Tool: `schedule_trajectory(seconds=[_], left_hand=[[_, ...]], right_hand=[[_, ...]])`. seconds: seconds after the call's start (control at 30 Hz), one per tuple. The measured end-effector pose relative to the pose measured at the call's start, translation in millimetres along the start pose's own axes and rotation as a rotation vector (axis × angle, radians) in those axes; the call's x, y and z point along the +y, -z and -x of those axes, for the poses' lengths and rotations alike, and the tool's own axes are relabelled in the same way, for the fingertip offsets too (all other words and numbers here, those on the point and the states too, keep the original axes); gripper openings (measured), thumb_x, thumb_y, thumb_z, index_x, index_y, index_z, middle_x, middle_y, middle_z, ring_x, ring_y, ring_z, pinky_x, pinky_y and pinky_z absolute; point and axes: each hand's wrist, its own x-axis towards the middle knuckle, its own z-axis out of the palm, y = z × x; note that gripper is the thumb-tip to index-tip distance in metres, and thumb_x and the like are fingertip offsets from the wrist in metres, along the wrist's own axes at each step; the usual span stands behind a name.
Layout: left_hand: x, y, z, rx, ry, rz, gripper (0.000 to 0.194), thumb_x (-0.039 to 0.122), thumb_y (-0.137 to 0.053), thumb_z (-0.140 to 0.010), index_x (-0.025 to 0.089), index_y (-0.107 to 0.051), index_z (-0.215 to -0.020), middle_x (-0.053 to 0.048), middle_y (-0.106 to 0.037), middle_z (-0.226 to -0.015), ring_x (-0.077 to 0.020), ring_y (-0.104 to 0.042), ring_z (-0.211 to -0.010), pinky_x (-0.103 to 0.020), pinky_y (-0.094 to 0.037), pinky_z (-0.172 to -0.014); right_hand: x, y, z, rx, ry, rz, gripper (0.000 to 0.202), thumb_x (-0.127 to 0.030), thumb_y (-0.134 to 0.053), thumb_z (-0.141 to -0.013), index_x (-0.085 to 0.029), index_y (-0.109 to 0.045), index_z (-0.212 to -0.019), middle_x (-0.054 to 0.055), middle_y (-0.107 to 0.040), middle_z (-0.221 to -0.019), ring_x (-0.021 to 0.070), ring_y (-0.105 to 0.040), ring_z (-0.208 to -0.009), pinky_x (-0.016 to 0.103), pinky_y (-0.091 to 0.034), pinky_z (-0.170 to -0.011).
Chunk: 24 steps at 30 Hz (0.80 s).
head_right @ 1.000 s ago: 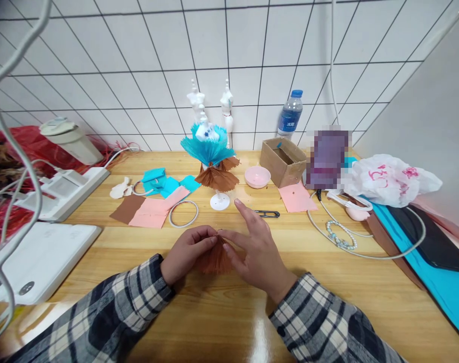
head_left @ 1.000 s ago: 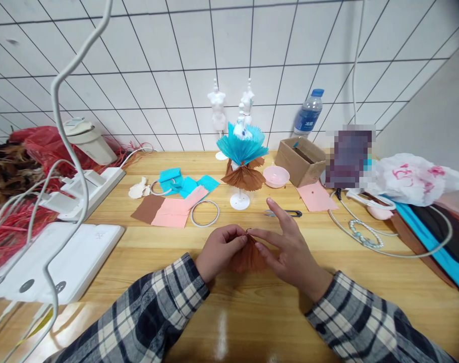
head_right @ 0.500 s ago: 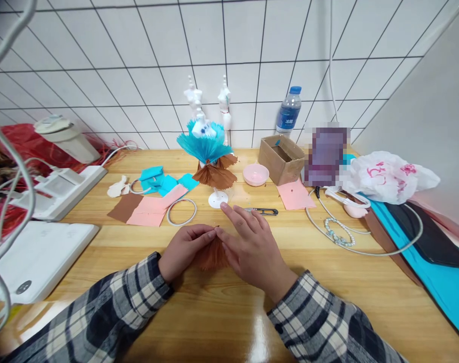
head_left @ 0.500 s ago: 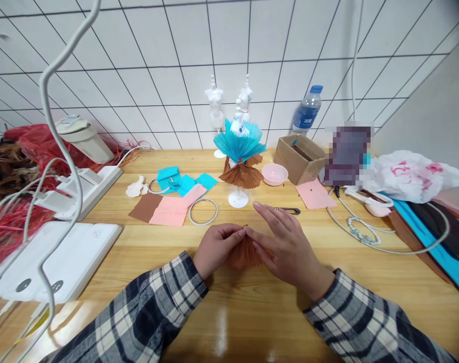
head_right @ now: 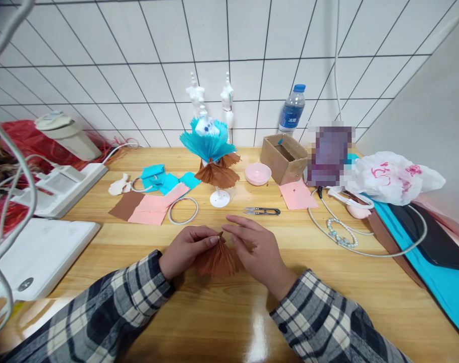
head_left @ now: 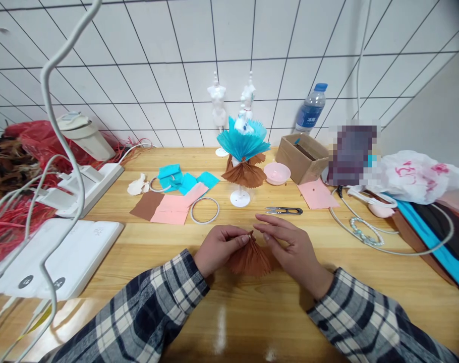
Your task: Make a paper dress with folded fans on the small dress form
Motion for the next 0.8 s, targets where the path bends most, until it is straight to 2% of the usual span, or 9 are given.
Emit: schedule_trajectory(seconds=[0.07,0.13,0.27,0.33,0.6,0.7,0.8], left_hand=[[0.8,0.8,0.0,-0.022,-0.009,-0.02,0.028,0.041,-0.07,-0.078,0.015,-0.078,-0.084,-0.009,-0.076,-0.086,-0.0209,-0.066,-0.082,-0.031,-0.048,-0.079],[1.4,1.2,0.3,-0.069,-0.014,-0.038,0.028,0.041,-0.069,-0.079,0.016,-0.078,-0.087,-0.008,-0.075,-0.085,-0.0201,-0.065,-0.08,-0.031,-0.047,-0.078],[2.0,2.6,0.9,-0.223,-0.015,-0.009,0.03,0.043,-0.068,-0.081,0.016,-0.077,-0.088,-0.006,-0.074,-0.083,-0.0179,-0.063,-0.077,-0.029,-0.046,-0.075],[2.5,4.2,0.9,-0.271,-0.021,0.016,0.032,0.045,-0.066,-0.082,0.015,-0.077,-0.086,-0.006,-0.073,-0.083,-0.0178,-0.062,-0.078,-0.029,-0.045,-0.076],[7.7,8.6,-0.3,-0.307,-0.04,-0.074,0.027,0.042,-0.07,-0.077,0.016,-0.076,-0.08,-0.005,-0.07,-0.076,-0.0173,-0.059,-0.074,-0.028,-0.045,-0.071],[10.7,9.4,0.6,-0.345,-0.068,-0.06,0.029,0.043,-0.069,-0.077,0.016,-0.076,-0.085,-0.006,-0.07,-0.081,-0.0192,-0.06,-0.078,-0.03,-0.046,-0.074],[14.1,10.7,2.1,-0.432,-0.058,0.017,0.034,0.045,-0.068,-0.077,0.016,-0.073,-0.094,-0.007,-0.069,-0.087,-0.0203,-0.06,-0.081,-0.03,-0.046,-0.075]], right_hand=[[3.3,2.0,-1.8,0.014,-0.012,0.013,0.035,-0.017,-0.053,-0.09,-0.029,-0.067,-0.12,0.004,-0.064,-0.129,0.0194,-0.061,-0.116,0.041,-0.049,-0.103],[7.7,2.9,-4.1,-0.03,-0.075,-0.04,0.034,-0.019,-0.056,-0.089,-0.028,-0.067,-0.12,0.005,-0.066,-0.126,0.0194,-0.062,-0.114,0.041,-0.05,-0.101],[14.2,1.4,-7.1,-0.193,-0.173,-0.233,0.021,-0.024,-0.065,-0.085,-0.027,-0.075,-0.102,0.005,-0.07,-0.119,0.0206,-0.063,-0.113,0.043,-0.049,-0.101],[14.7,0.6,-7.1,-0.222,-0.187,-0.284,0.014,-0.026,-0.069,-0.082,-0.028,-0.077,-0.094,0.005,-0.07,-0.118,0.0211,-0.064,-0.11,0.044,-0.05,-0.099],[5.8,3.5,-5.8,-0.231,-0.094,-0.287,0.008,-0.032,-0.07,-0.083,-0.025,-0.074,-0.082,0.005,-0.071,-0.113,0.0211,-0.065,-0.106,0.044,-0.05,-0.095],[-0.1,3.5,-5.3,-0.259,-0.067,-0.288,0.01,-0.032,-0.068,-0.085,-0.023,-0.071,-0.082,0.006,-0.07,-0.115,0.0218,-0.064,-0.108,0.045,-0.048,-0.097],[-4.5,2.4,-4.0,-0.273,-0.064,-0.356,0.011,-0.033,-0.066,-0.086,-0.023,-0.068,-0.083,0.007,-0.068,-0.117,0.0221,-0.063,-0.109,0.044,-0.048,-0.097]])
